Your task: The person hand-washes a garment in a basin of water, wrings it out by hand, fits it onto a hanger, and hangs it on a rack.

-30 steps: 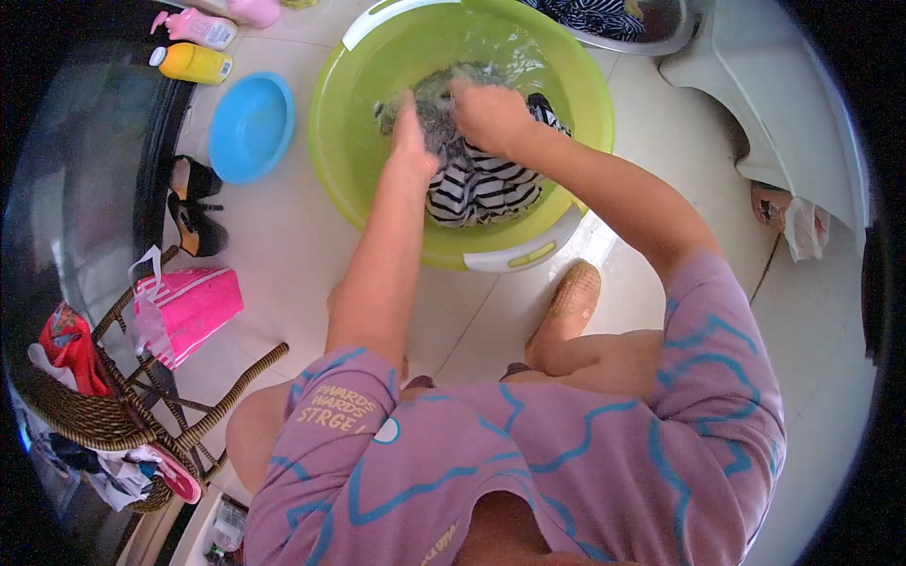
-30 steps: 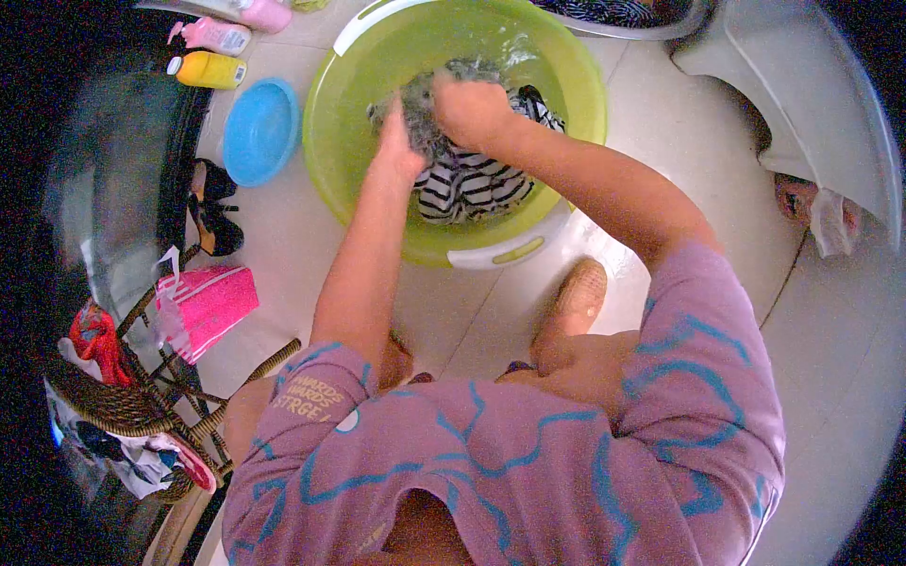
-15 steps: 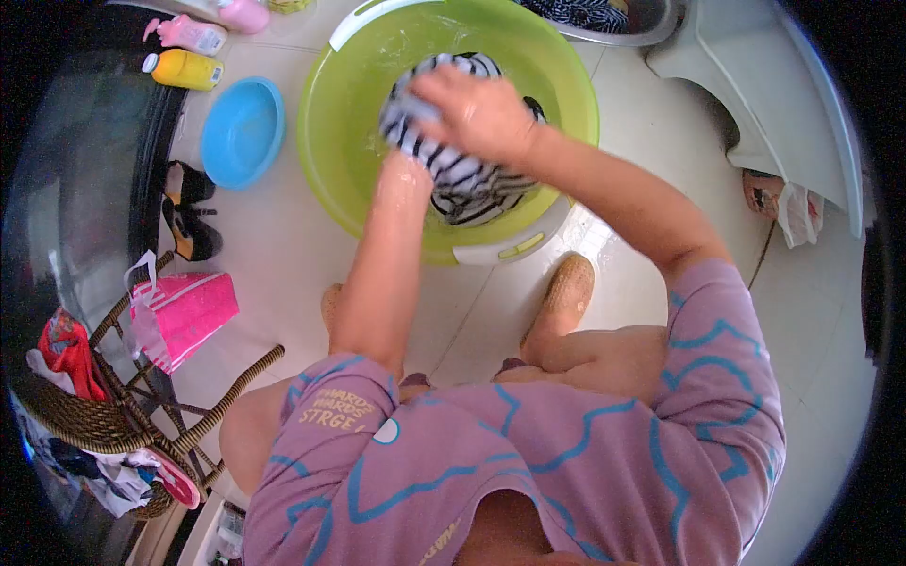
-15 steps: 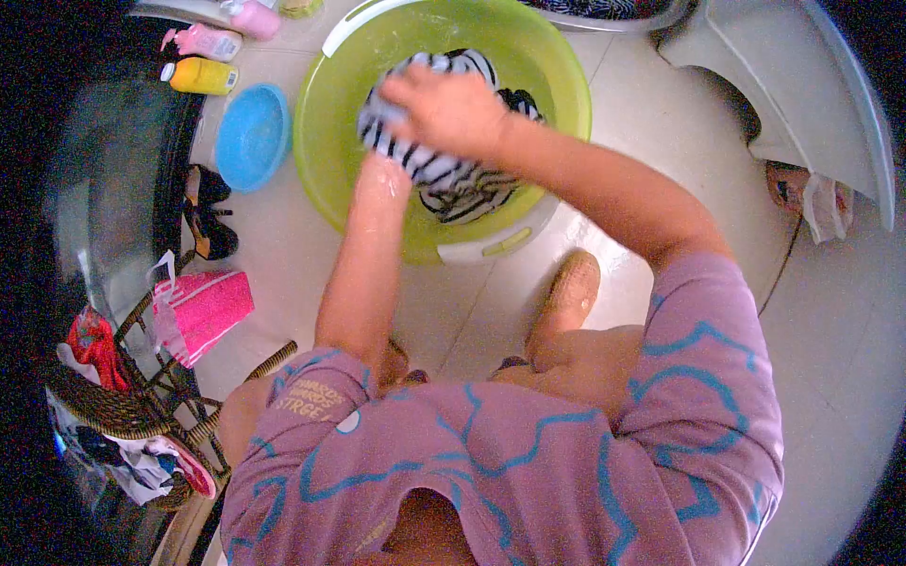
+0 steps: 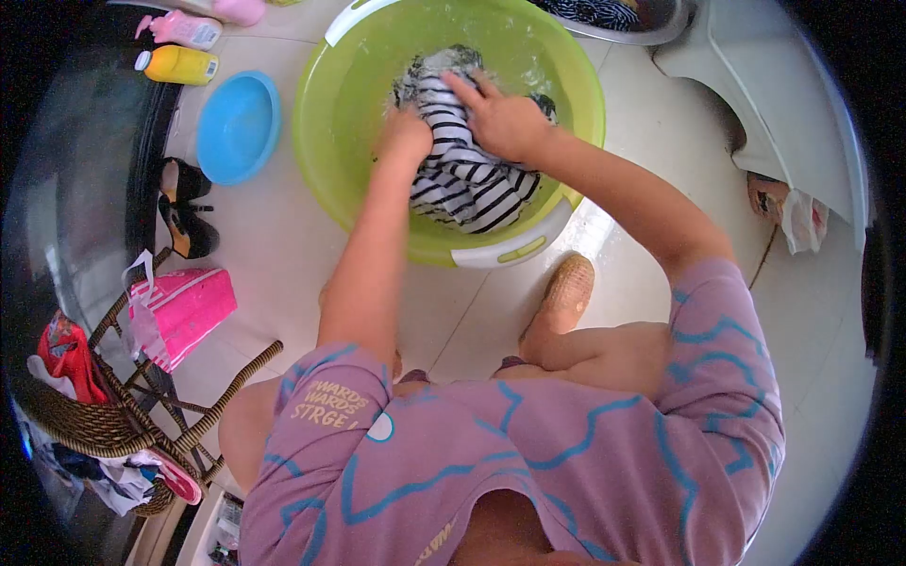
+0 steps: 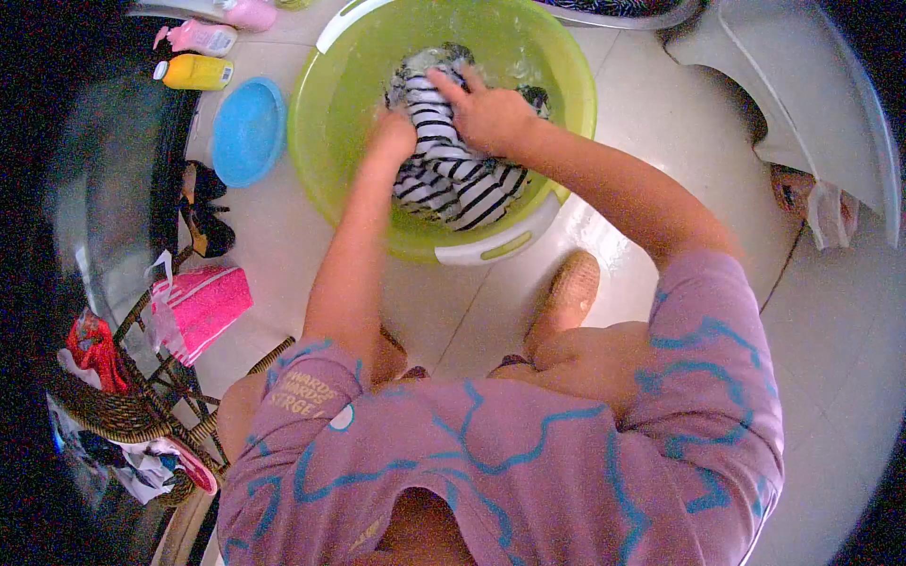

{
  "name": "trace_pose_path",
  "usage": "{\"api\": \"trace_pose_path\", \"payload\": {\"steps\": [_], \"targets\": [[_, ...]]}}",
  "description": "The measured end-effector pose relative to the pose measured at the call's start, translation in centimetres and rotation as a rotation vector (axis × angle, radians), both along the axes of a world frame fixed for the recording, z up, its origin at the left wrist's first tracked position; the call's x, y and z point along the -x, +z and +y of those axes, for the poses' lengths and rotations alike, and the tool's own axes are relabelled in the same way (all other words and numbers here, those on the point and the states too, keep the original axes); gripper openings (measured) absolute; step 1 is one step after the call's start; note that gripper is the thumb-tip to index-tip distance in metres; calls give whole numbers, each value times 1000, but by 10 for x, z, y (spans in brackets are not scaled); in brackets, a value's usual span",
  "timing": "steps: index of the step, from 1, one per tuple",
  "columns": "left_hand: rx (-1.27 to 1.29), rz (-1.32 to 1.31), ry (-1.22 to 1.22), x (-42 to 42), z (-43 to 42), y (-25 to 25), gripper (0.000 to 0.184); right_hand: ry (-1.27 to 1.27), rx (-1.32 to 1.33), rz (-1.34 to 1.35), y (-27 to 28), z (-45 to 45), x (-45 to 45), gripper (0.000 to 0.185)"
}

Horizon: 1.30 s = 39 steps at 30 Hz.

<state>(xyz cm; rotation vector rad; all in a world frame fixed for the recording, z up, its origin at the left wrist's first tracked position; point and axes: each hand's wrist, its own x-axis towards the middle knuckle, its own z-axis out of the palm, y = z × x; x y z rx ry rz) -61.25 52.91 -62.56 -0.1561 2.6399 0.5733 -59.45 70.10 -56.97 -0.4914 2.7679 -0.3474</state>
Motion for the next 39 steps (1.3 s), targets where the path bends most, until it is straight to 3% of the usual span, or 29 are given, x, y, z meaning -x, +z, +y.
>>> {"api": "trace_pose_path", "payload": {"steps": [3, 6, 7, 9, 10, 11, 14, 15, 17, 19, 21, 23, 26, 28, 29, 32, 33, 35, 36, 37, 39], "targets": [[88, 6, -40, -4, 3, -1, 36, 157, -160, 95, -16, -11, 4, 64], [-308, -36, 195, 7, -5, -19, 34, 87, 25, 94, -68, -11, 25, 58], [-761, 33, 568, -1, 2, -10, 35, -65, 57, 31, -80, -14, 24, 46], [-1154, -232, 755, 11, 0, -15, 38, -65, 64, -9, -130, -12, 53, 38], [-1349, -370, 846, 15, -3, -20, 41, -429, 324, -243, -78, -25, 45, 34], [-1534, -402, 730, 15, -6, -23, 48, -843, 604, -361, -21, -39, 36, 33], [-1708, -484, 819, 8, 7, 29, 54, -677, 787, -98, 12, -43, 23, 34], [-1626, -437, 879, 1, 12, 61, 59, -515, 770, 27, 37, -47, 10, 32], [-1970, -186, 84, 6, -15, -23, 58, -156, 709, 235, 75, -57, -20, 29], [-1791, -170, 497, -26, 6, 80, 57, 203, 632, 391, 85, -64, -37, 28], [-1900, -325, 413, -15, -1, 51, 49, 380, 509, 464, 76, -64, -36, 27], [-1823, -115, 263, -18, 3, 15, 47, 459, 470, 636, 54, -59, -21, 27], [-1754, -478, 615, -6, 6, 43, 41, 208, 437, 741, 28, -34, 20, 26], [-1442, -498, 774, -11, 5, 70, 39, -12, 321, 617, 30, -8, 36, 28], [-1506, -444, 712, -9, -3, 53, 35, -82, 278, 529, 21, 11, 49, 32], [-888, -89, 304, -5, -24, 67, 39, -280, 132, 282, 26, 41, 39, 47], [-725, -116, 76, 3, -37, 63, 70, -341, 77, 207, 33, 45, 30, 57], [-341, 62, -31, -6, -35, 66, 89, 66, 29, 161, 31, 50, 8, 71], [-149, 148, -87, -9, -32, 66, 98, 154, -42, 142, 27, 46, -5, 78], [-231, 55, -131, -12, -32, 65, 118, 244, -107, 124, 27, 40, -17, 85], [-239, -65, -202, -20, -23, 58, 126, 177, -322, 31, 34, 15, -36, 93]]}}
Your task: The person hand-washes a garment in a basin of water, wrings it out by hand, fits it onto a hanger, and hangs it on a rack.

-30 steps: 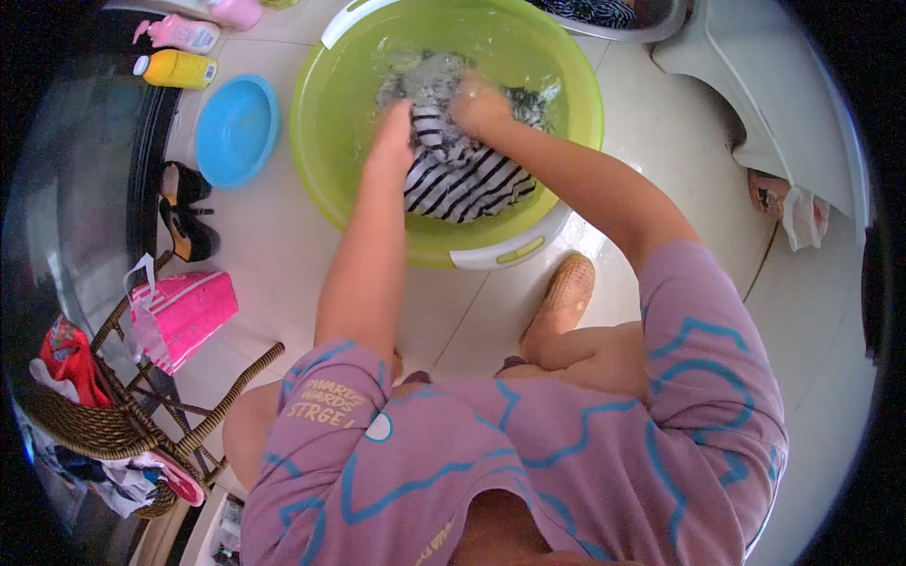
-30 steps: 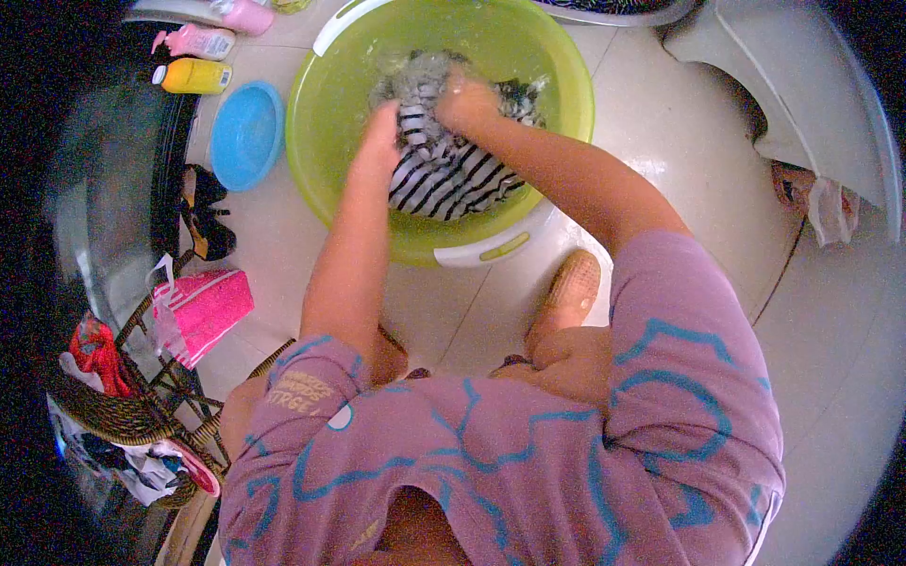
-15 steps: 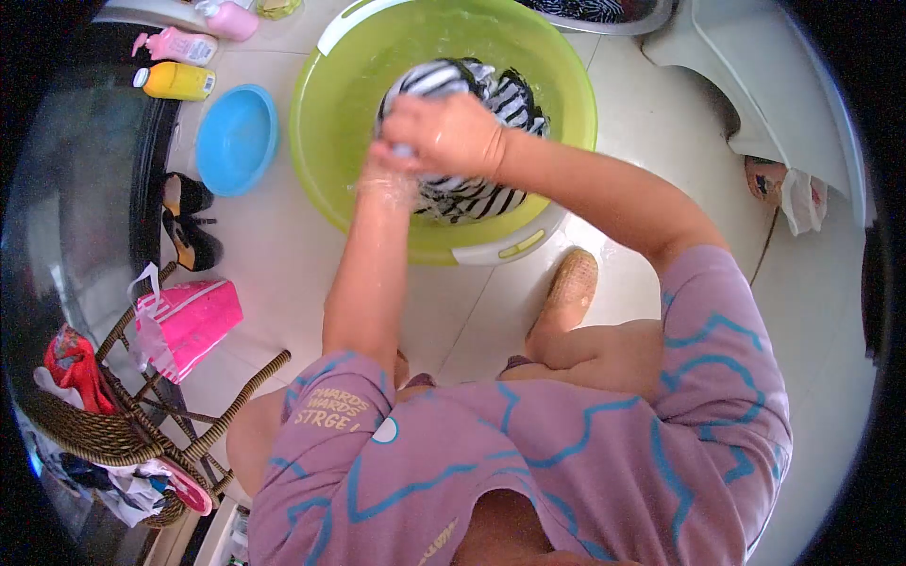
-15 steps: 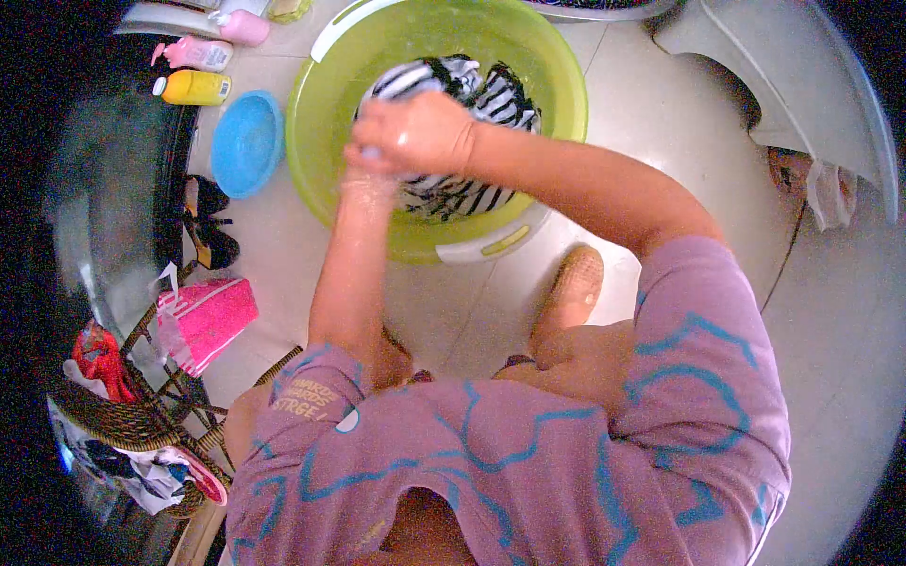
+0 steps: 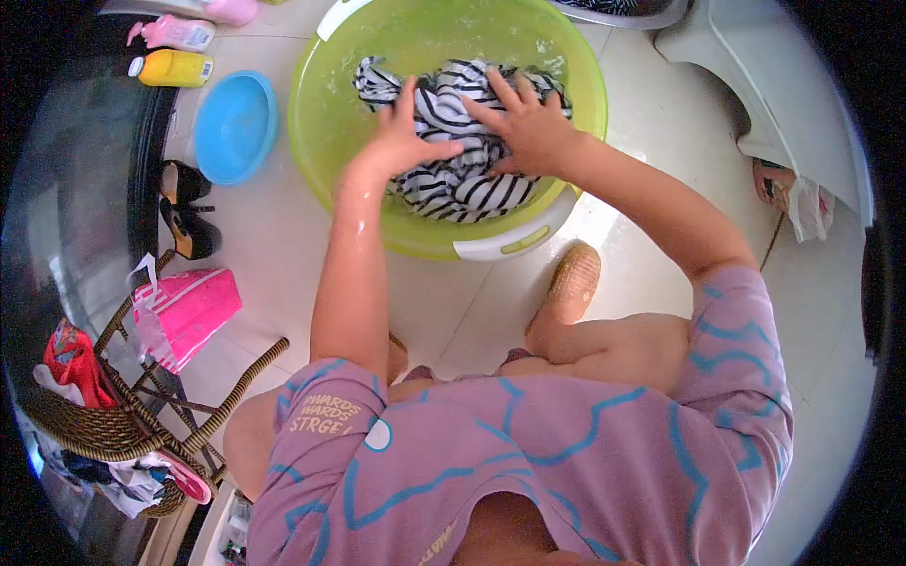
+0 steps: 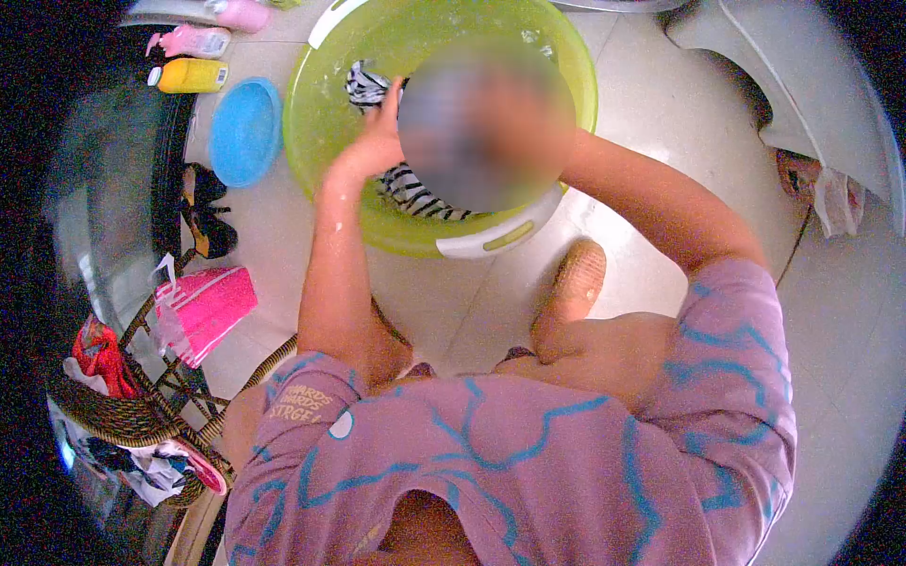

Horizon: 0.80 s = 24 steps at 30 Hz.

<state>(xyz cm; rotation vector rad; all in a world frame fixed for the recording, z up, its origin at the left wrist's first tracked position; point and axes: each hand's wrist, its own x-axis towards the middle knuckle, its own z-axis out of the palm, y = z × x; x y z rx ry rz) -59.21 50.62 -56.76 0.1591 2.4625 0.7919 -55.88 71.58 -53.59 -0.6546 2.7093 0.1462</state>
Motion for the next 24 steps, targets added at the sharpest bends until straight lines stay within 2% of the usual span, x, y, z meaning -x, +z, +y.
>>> {"api": "trace_pose_path", "payload": {"steps": [1, 2, 3, 5, 6, 7, 8, 9, 11, 13, 14, 16, 17, 19, 21, 23, 24], "targets": [[-2, 18, -29, -7, 4, -12, 128, 16, 10, 15, -18, 0, 4, 90], [-62, 77, -19, -8, 6, -33, 125, 28, 38, 94, -34, 0, 6, 70], [-23, -4, 17, -4, 13, -31, 119, 36, 69, 171, -45, -4, 8, 53], [-33, 193, 63, 1, 11, -70, 111, -80, 71, 82, -64, -16, 20, 44], [-25, 180, 106, 3, 13, -57, 105, -134, 68, 42, -71, -19, 29, 41], [-165, 302, 116, 5, 9, -56, 96, -125, 74, -27, -77, -18, 40, 37], [-230, 215, 230, 7, 5, -54, 92, -114, 81, -100, -83, -18, 50, 35], [-290, 124, 347, 7, 2, -41, 88, -220, 209, -155, -88, -17, 50, 34], [-297, 161, 568, 0, 6, -32, 85, -431, 483, -247, -96, -16, 49, 36], [-293, 160, 790, -8, 13, -39, 86, -935, 748, -505, -86, -22, 45, 46], [-439, 46, 907, -12, 19, -42, 81, -1137, 1052, -589, -93, -23, 38, 70], [-839, -388, 963, -10, 19, -47, 79, -994, 1012, -460, -68, -29, 25, 85], [-932, -443, 932, -10, 18, -48, 84, -922, 992, -396, -50, -34, 17, 92], [-1106, -565, 868, -11, 17, -44, 97, -682, 995, -265, 3, -39, -4, 76], [-1199, -569, 823, -10, 18, -51, 86, -547, 918, -231, 48, -47, -25, 83], [-1422, -679, 724, -6, 28, -57, 70, -286, 864, -145, 58, -51, -37, 85], [-1576, -718, 644, -8, 35, -54, 63, -207, 840, -75, 55, -53, -41, 74]]}}
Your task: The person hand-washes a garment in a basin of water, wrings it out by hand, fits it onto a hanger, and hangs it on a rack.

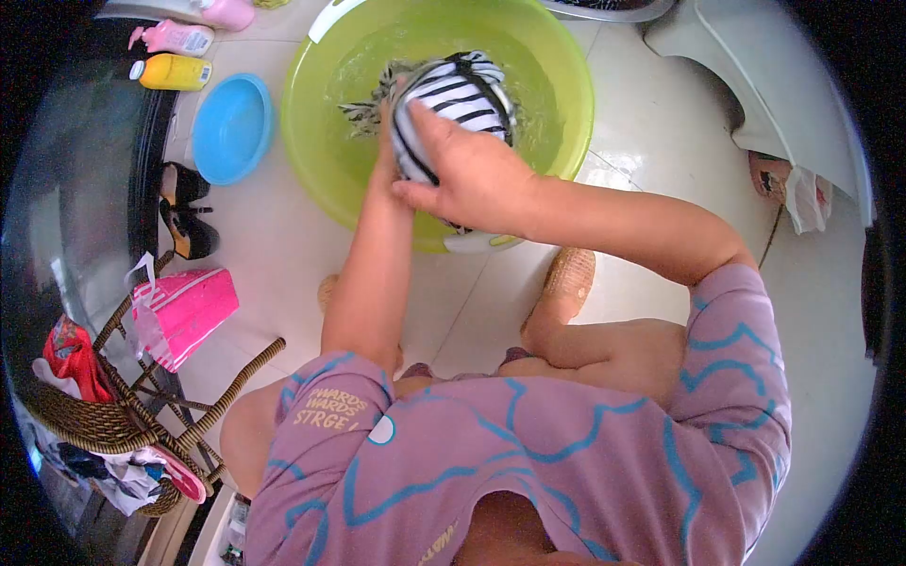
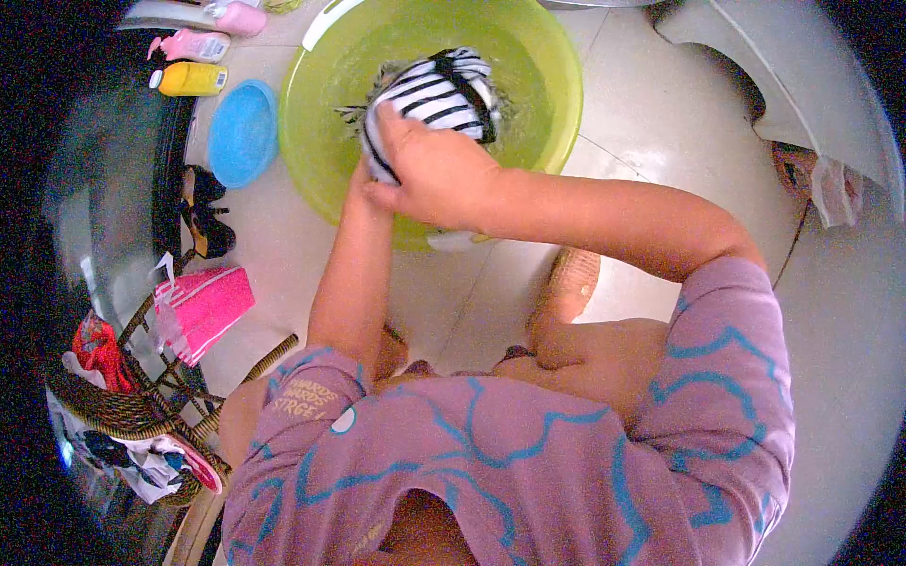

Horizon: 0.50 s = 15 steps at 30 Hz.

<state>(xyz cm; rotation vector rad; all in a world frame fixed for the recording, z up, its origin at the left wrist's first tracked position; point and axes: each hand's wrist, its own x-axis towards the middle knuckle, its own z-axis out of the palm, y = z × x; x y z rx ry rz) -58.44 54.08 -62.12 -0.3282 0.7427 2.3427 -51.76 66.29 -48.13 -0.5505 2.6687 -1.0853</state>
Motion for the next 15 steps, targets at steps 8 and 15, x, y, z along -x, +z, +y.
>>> {"api": "trace_pose_path", "payload": {"steps": [8, 15], "targets": [[1134, 374, 223, 18, -22, 65, 41, 107, -515, -33, -17, 46, 38, 28], [1963, 887, -400, 21, -53, 52, 55, 191, -726, 76, -36, 48, 45, 54]]}}
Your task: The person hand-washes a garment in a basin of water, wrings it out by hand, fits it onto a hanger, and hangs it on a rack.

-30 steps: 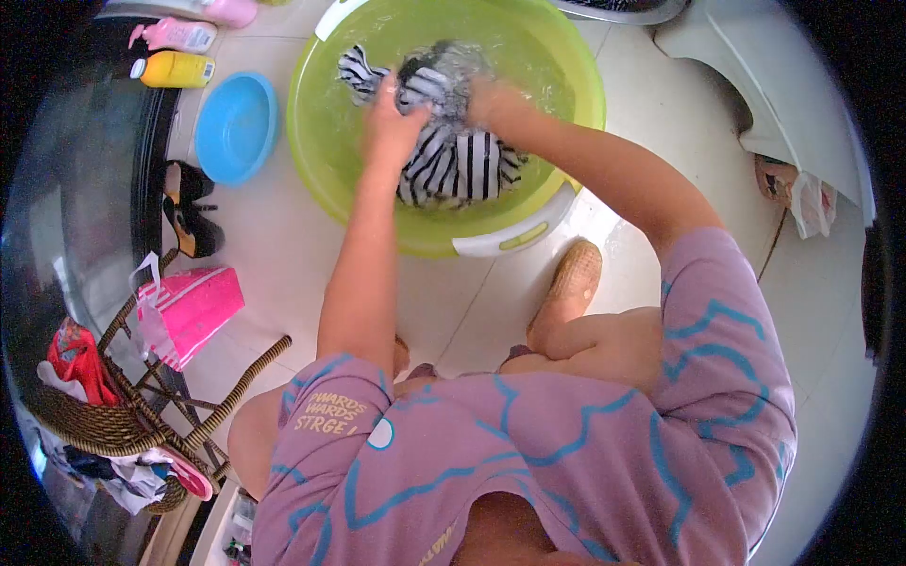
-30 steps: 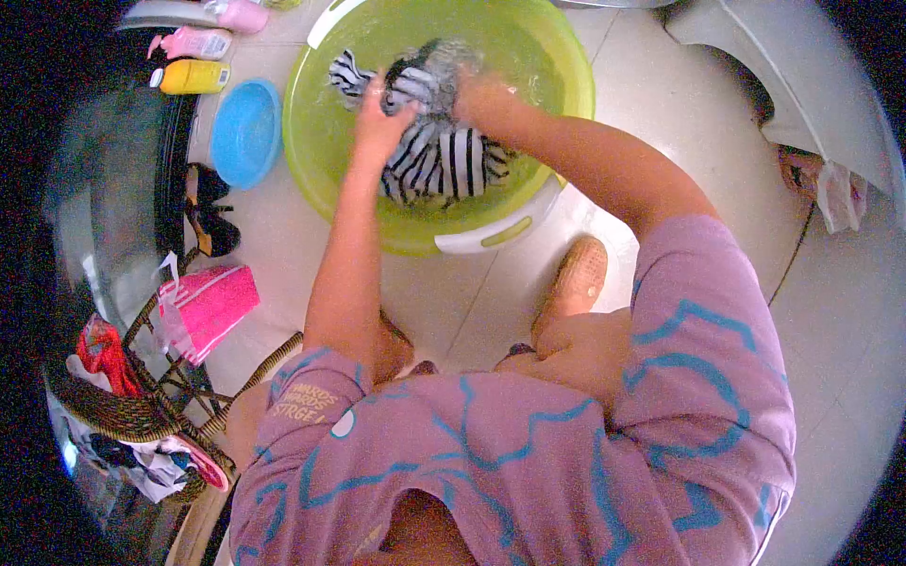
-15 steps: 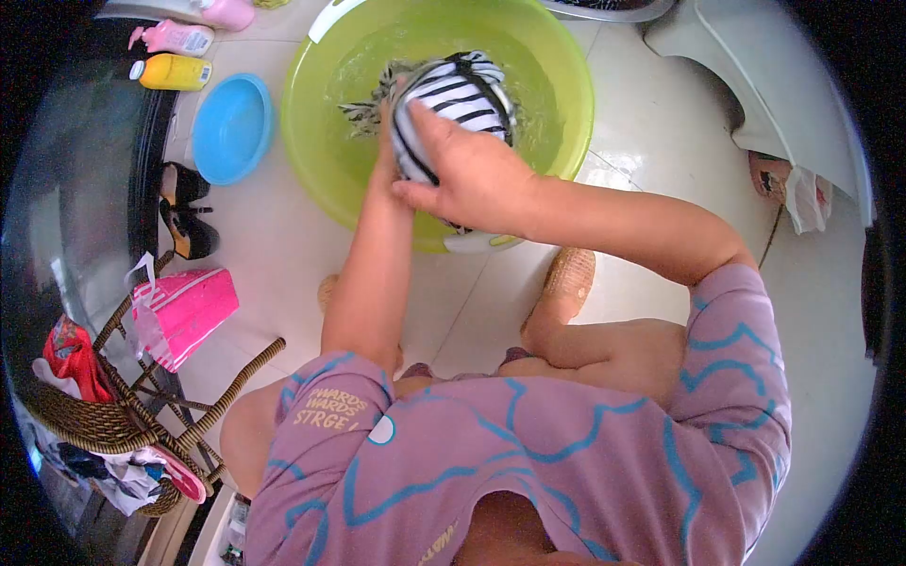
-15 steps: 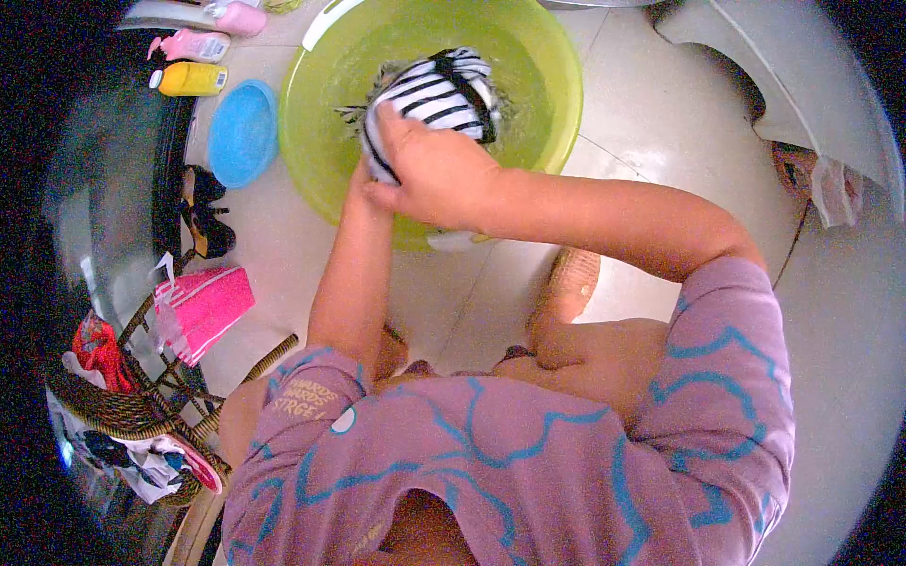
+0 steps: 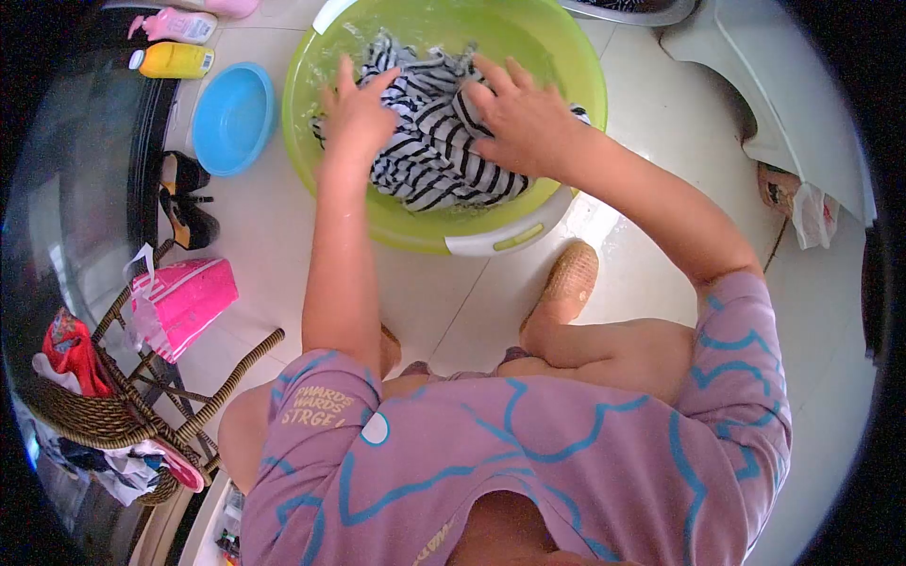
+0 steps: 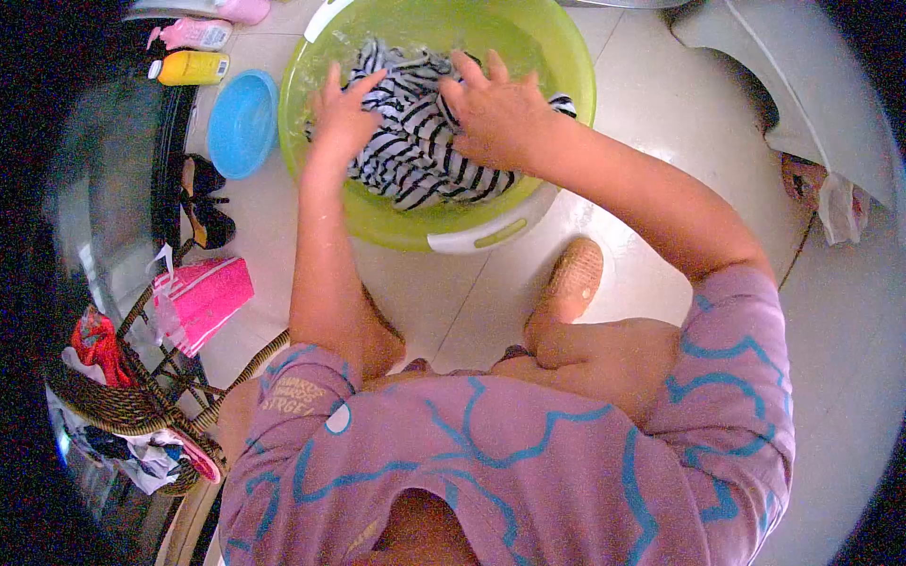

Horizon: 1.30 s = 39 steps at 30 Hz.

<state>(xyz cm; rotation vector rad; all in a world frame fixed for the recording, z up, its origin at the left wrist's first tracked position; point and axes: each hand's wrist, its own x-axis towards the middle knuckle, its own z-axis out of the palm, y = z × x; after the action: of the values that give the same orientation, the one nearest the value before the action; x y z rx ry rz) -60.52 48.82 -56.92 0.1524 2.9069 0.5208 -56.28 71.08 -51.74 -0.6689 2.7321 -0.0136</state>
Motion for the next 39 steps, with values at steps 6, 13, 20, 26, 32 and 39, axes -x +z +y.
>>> {"api": "trace_pose_path", "payload": {"steps": [6, 13, 20, 26, 32, 39], "targets": [[107, -253, 38, -2, 27, -47, 84, 108, -176, -67, -51, -39, 12, 73], [224, -408, -86, 19, 12, -110, 57, 241, 0, 15, -90, -43, 38, 49], [250, -649, -221, 15, 11, -46, 44, -296, 313, -208, -61, 19, 61, 51], [-144, -250, -91, 13, 11, -4, 50, -544, 566, -456, -48, 26, 52, 54], [-745, -14, -66, 37, 35, 31, 39, 158, 561, 135, -5, -36, 3, 13], [-432, -444, -150, 22, 26, 21, 62, 324, 649, -145, 6, -7, -47, 19]]}}
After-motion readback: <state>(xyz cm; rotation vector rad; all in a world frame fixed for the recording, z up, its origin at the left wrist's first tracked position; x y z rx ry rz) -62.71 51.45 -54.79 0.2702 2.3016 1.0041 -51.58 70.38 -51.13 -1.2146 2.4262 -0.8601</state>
